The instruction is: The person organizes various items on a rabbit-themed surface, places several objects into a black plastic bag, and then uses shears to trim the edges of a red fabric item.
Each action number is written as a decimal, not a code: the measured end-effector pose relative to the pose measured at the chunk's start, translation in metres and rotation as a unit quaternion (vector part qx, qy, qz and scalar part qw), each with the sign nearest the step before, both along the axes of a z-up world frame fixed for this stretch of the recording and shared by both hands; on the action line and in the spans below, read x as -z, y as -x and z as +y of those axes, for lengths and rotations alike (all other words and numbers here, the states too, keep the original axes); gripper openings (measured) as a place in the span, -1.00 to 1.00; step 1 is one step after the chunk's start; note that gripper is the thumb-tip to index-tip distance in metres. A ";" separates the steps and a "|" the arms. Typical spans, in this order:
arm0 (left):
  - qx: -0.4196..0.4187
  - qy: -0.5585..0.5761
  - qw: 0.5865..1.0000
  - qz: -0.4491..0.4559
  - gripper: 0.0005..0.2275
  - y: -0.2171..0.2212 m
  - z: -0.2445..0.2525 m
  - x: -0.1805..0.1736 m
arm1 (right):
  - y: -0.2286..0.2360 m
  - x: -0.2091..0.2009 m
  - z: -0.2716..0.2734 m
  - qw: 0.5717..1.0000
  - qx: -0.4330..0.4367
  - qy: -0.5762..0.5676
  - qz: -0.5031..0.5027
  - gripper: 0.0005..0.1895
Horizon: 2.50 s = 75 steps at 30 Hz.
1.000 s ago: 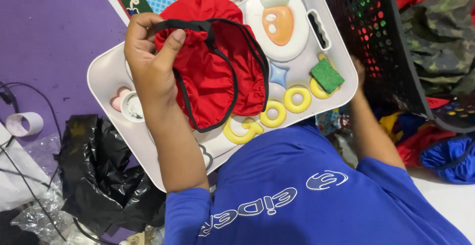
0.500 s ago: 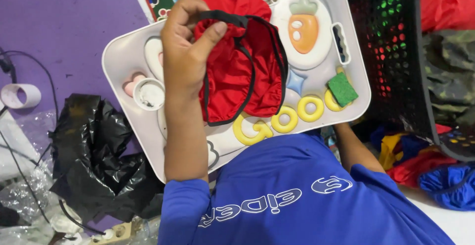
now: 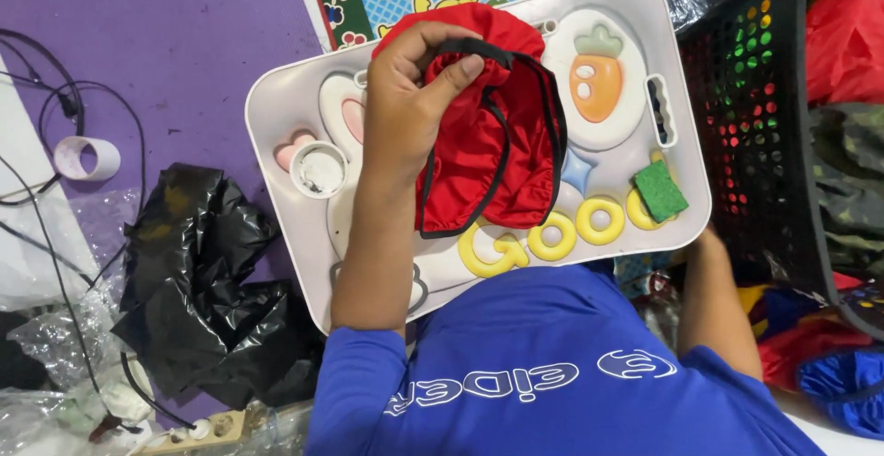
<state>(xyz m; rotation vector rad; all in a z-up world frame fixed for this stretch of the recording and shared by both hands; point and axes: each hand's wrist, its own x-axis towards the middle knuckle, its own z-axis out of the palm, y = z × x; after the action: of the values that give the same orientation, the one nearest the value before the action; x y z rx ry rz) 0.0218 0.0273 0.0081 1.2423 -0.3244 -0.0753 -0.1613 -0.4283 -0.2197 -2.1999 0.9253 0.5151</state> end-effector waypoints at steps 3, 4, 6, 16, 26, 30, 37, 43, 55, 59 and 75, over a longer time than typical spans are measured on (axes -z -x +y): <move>0.010 0.036 0.999 0.000 -0.85 0.000 -0.001 0.004 | 0.007 -0.012 0.005 0.999 -0.002 0.036 0.040 -0.22; 0.017 0.063 0.998 0.003 -0.86 0.000 -0.001 0.005 | 0.008 -0.016 0.006 0.997 -0.003 0.048 0.052 -0.22; 0.026 0.074 0.997 -0.010 -0.87 0.000 0.000 0.005 | 0.009 -0.027 0.003 0.994 -0.004 0.074 0.077 -0.21; -0.006 0.048 0.999 -0.024 -0.90 -0.003 -0.001 0.009 | -0.005 -0.022 -0.007 0.963 0.059 -0.108 -0.240 -0.67; -0.012 0.035 0.999 -0.030 -0.90 -0.002 -0.002 0.004 | -0.028 -0.116 0.040 0.843 -0.210 0.331 -0.367 -0.77; -0.026 -0.007 0.998 -0.060 -0.90 -0.001 -0.004 0.005 | -0.034 -0.146 0.082 0.855 -0.152 0.148 -0.473 -0.72; -0.034 -0.082 0.989 -0.121 -0.89 0.012 -0.010 -0.011 | -0.037 -0.166 0.165 0.847 -0.153 -0.196 -0.470 -0.38; -0.070 -0.125 0.974 -0.174 -0.86 0.018 -0.013 -0.021 | -0.043 -0.196 0.205 0.863 -0.268 -0.040 -0.426 -0.28; -0.130 -0.110 0.952 -0.254 -0.96 0.010 -0.019 -0.002 | -0.041 -0.198 0.213 0.846 -0.273 -0.002 -0.458 -0.56; -0.134 -0.111 0.951 -0.256 -0.96 0.010 -0.020 -0.002 | -0.040 -0.198 0.212 0.846 -0.273 -0.002 -0.458 -0.58; -0.128 -0.066 0.962 -0.232 -0.95 0.014 -0.022 -0.014 | -0.033 -0.199 0.210 0.853 -0.213 -0.091 -0.467 -0.59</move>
<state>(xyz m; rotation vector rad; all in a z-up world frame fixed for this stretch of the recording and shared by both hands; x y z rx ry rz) 0.0082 0.0057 0.0219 1.4202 -0.5672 0.4297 -0.1283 -0.2187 -0.0203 -2.0844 -0.1330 -0.2939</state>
